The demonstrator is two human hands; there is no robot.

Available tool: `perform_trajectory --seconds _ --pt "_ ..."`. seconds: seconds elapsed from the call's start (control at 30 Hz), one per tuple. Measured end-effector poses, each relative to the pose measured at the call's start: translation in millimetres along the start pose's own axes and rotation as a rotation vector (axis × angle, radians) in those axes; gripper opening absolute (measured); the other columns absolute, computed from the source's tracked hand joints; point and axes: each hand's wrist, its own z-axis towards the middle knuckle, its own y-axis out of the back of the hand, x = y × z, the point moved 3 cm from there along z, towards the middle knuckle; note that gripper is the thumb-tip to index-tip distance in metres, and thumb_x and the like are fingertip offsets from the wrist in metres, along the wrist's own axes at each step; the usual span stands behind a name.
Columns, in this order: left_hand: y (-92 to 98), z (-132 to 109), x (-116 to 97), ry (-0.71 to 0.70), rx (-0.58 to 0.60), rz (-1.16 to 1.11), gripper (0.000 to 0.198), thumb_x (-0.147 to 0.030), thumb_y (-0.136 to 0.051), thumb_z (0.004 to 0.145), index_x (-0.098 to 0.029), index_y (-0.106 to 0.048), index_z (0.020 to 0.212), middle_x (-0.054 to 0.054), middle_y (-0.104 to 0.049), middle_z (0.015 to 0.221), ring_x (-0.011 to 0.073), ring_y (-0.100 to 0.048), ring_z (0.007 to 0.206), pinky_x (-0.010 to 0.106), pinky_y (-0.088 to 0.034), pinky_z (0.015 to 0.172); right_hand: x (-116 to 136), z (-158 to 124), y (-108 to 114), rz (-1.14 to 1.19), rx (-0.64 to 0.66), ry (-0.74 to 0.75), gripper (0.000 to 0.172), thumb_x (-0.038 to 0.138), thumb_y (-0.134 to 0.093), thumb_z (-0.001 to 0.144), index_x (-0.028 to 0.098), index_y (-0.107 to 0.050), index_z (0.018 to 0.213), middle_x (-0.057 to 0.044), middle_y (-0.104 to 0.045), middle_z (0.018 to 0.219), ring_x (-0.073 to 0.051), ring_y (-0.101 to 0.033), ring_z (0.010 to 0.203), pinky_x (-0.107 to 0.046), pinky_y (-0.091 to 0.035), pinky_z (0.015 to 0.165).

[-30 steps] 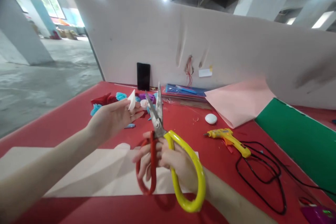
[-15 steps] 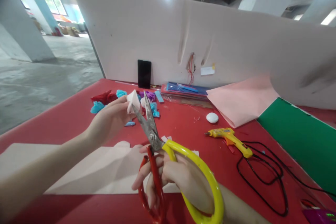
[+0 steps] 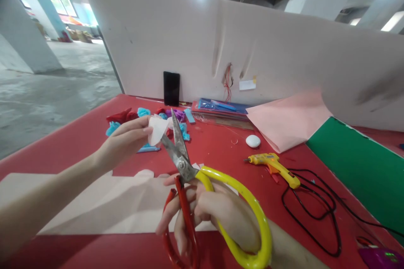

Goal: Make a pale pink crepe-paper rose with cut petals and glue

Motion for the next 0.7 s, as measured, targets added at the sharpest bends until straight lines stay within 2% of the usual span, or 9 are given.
perform_trajectory --seconds 0.2,0.33,0.53,0.7 --pt "0.0 -1.1 1.6 0.026 0.065 0.013 0.021 -0.029 -0.063 0.067 -0.013 -0.066 0.081 0.000 -0.055 0.064 0.0131 -0.048 0.056 0.022 -0.036 0.051 0.3 2.8 -3.4 0.026 0.076 -0.024 0.045 0.023 -0.046 0.069 0.015 -0.051 0.114 -0.010 -0.066 0.085 -0.012 -0.053 0.049 -0.030 -0.041 0.061" --pt "1.1 -2.9 1.1 0.024 0.111 0.023 0.015 -0.024 -0.062 0.068 -0.013 -0.065 0.078 -0.001 -0.053 0.065 0.0110 -0.045 0.054 0.022 -0.034 0.048 0.8 4.0 -2.9 0.055 0.100 0.021 0.047 0.019 -0.042 0.069 0.012 -0.049 0.115 -0.008 -0.064 0.075 -0.012 -0.050 0.046 -0.033 -0.039 0.064" --pt "0.5 -5.6 0.1 0.046 0.189 0.055 0.011 -0.024 -0.059 0.068 -0.014 -0.062 0.068 -0.001 -0.052 0.059 0.0113 -0.046 0.051 0.023 -0.034 0.047 -0.5 2.9 -2.9 0.112 0.153 -0.005 0.043 0.017 -0.040 0.070 0.014 -0.048 0.112 -0.009 -0.062 0.080 -0.012 -0.053 0.050 -0.029 -0.038 0.061" --pt "1.5 -4.6 0.4 0.051 0.235 0.094 0.008 -0.022 -0.059 0.067 -0.015 -0.059 0.065 -0.001 -0.051 0.059 0.0102 -0.044 0.049 0.022 -0.036 0.045 0.9 4.6 -6.8 0.118 0.145 0.001 0.037 0.019 -0.040 0.071 0.014 -0.051 0.105 -0.008 -0.063 0.073 -0.011 -0.049 0.044 -0.026 -0.037 0.057"
